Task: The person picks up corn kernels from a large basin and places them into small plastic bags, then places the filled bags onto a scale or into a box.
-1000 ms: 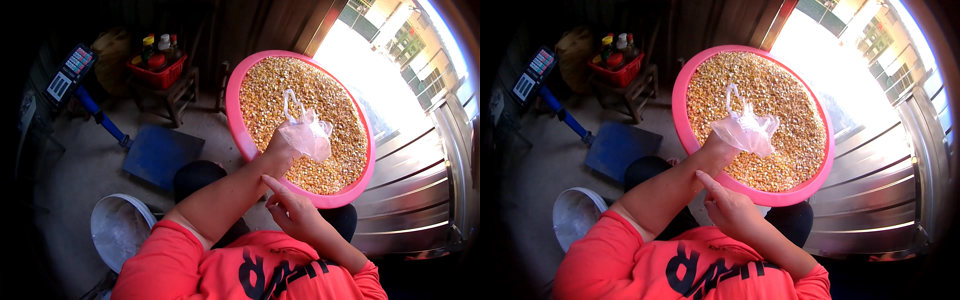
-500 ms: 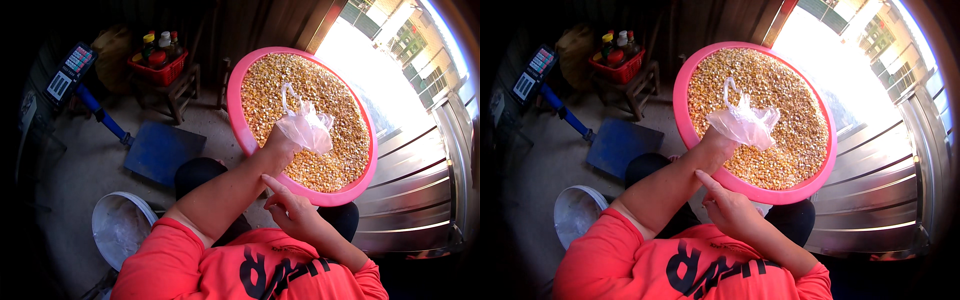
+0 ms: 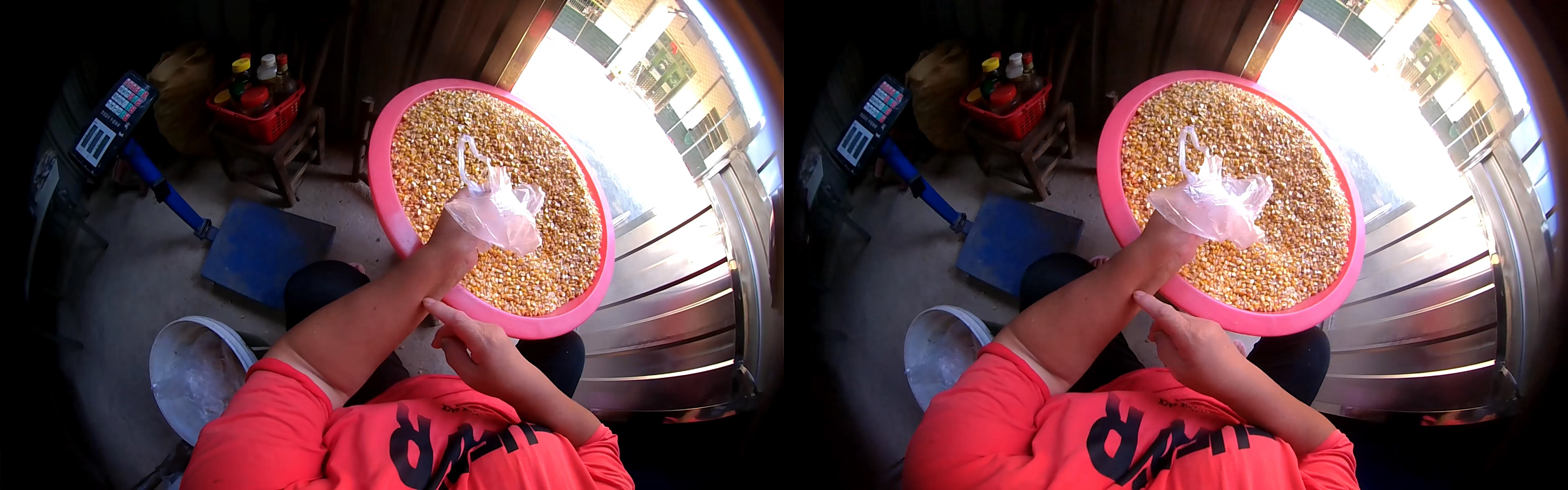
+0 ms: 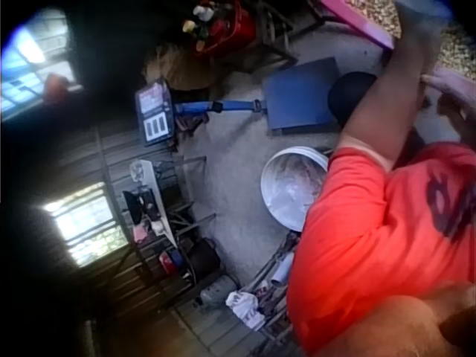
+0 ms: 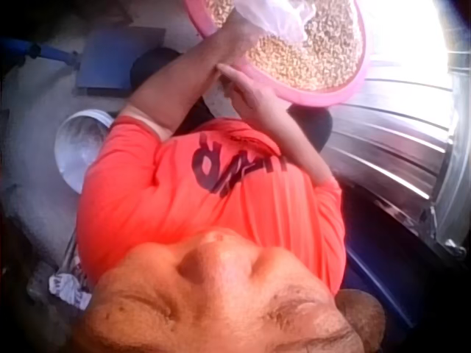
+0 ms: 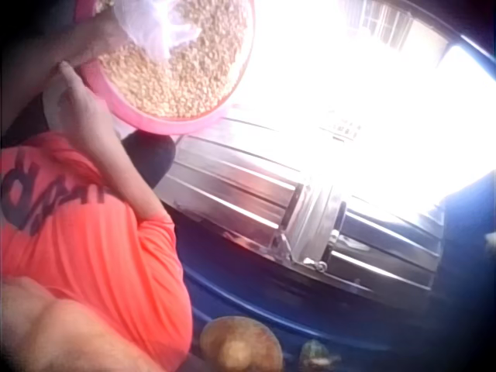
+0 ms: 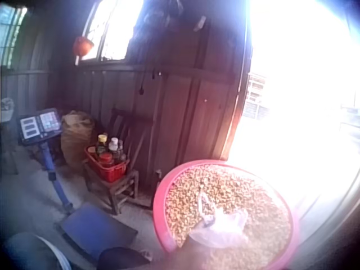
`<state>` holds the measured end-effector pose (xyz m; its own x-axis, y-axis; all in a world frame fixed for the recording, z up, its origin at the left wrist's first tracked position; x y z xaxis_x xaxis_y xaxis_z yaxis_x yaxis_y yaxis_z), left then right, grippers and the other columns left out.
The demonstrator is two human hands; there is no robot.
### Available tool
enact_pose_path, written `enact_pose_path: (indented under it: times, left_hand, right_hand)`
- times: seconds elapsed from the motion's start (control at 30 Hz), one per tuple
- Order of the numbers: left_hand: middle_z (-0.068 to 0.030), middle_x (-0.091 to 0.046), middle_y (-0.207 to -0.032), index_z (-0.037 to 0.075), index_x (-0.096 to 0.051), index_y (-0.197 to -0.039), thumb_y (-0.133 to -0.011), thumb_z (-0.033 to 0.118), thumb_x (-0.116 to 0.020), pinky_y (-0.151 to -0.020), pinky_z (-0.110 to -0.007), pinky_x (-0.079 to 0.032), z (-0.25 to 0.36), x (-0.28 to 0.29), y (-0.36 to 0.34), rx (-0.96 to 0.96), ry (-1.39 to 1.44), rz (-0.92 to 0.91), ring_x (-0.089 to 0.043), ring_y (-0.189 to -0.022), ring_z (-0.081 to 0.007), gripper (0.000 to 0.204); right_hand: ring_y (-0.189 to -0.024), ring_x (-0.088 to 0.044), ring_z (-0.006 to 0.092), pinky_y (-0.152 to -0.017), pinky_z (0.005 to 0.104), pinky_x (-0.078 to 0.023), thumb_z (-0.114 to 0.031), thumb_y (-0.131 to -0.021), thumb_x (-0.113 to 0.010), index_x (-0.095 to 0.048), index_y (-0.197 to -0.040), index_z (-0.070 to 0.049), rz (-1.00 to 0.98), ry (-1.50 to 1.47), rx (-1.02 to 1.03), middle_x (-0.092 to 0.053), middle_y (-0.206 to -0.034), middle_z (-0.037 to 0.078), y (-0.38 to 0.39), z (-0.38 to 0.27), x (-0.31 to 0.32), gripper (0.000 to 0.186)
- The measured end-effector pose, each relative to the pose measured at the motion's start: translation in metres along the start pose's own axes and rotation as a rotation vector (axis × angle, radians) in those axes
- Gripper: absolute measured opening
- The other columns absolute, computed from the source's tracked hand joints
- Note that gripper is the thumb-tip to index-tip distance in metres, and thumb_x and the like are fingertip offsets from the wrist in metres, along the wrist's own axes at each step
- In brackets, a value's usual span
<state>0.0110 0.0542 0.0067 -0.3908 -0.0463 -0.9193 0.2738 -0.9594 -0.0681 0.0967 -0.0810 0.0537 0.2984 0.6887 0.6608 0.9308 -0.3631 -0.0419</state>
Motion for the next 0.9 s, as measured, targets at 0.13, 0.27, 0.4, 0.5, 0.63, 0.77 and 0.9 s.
enact_pose_path:
  times: [0.13,0.27,0.4,0.5,0.63,0.77,0.9]
  left_hand:
    - [-0.0057,-0.058,-0.095,0.006,-0.053,-0.106,-0.087,0.011,-0.055,-0.069,-0.029,-0.053,0.001,0.004,-0.003,-0.026,-0.027,-0.044,-0.06,-0.083,-0.0149,0.019]
    - [-0.0066,-0.059,-0.097,0.006,-0.053,-0.107,-0.088,0.013,-0.054,-0.07,-0.03,-0.053,0.005,-0.009,0.006,-0.066,-0.138,-0.093,-0.06,-0.084,-0.0154,0.02]
    - [-0.0073,-0.059,-0.097,0.005,-0.052,-0.109,-0.088,0.013,-0.055,-0.072,-0.031,-0.053,-0.002,-0.007,0.005,0.021,0.011,0.021,-0.061,-0.085,-0.0172,0.023]
    - [-0.0082,-0.059,-0.099,0.005,-0.051,-0.11,-0.087,0.012,-0.056,-0.074,-0.032,-0.053,0.0,-0.011,0.0,-0.008,-0.012,-0.089,-0.061,-0.088,-0.0188,0.025]
    - [-0.0096,-0.058,-0.101,0.004,-0.049,-0.112,-0.086,0.011,-0.056,-0.077,-0.033,-0.053,-0.009,-0.002,-0.01,0.05,0.052,-0.091,-0.06,-0.091,-0.0198,0.027]
    - [-0.0098,-0.058,-0.103,0.005,-0.048,-0.113,-0.087,0.012,-0.055,-0.076,-0.032,-0.053,-0.005,-0.002,-0.007,-0.001,-0.067,-0.084,-0.06,-0.091,-0.0196,0.028]
    - [-0.0089,-0.058,-0.102,0.005,-0.049,-0.112,-0.09,0.016,-0.051,-0.074,-0.031,-0.053,0.001,-0.015,0.009,0.036,-0.066,-0.026,-0.06,-0.09,-0.018,0.025]
  right_hand:
    - [-0.07,-0.062,0.0261,-0.063,0.0335,-0.05,0.006,-0.076,-0.05,-0.039,-0.13,-0.005,-0.031,0.057,0.149,-0.061,-0.082,0.011,0.002,-0.002,-0.002,0.056]
    - [-0.067,-0.06,0.0256,-0.062,0.0336,-0.049,0.005,-0.076,-0.05,-0.035,-0.132,-0.005,0.191,-0.077,-0.076,-0.06,-0.081,0.011,-0.001,0.004,0.029,0.059]
    - [-0.068,-0.061,0.0274,-0.063,0.034,-0.049,0.003,-0.076,-0.052,-0.042,-0.125,-0.004,0.159,0.08,-0.025,-0.061,-0.082,0.013,0.001,0.003,0.02,0.05]
    - [-0.071,-0.061,0.0281,-0.063,0.0343,-0.049,0.002,-0.076,-0.053,-0.05,-0.117,-0.004,-0.037,0.132,0.131,-0.061,-0.084,0.014,0.005,0.001,0.005,0.041]
    - [-0.076,-0.062,0.0273,-0.065,0.0345,-0.05,0.002,-0.075,-0.053,-0.053,-0.113,-0.005,0.075,0.071,0.016,-0.061,-0.085,0.013,0.009,0.008,0.019,0.039]
    - [-0.076,-0.062,0.0267,-0.066,0.0345,-0.05,0.003,-0.074,-0.052,-0.052,-0.116,-0.007,0.189,-0.056,-0.057,-0.061,-0.084,0.012,0.008,0.005,0.027,0.043]
    - [-0.076,-0.061,0.0266,-0.066,0.0344,-0.05,0.004,-0.074,-0.052,-0.052,-0.117,-0.006,0.066,0.005,0.015,-0.061,-0.084,0.011,0.001,-0.006,0.011,0.044]
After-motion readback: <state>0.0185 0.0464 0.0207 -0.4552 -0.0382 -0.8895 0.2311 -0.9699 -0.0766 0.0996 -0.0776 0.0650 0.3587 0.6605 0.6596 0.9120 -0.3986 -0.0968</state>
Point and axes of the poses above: each hand's wrist, its own y-axis away from the middle knuckle, its own x-axis out of the back of the hand, z = x × y, the point moved 9 cm from there along -y, towards the middle knuckle
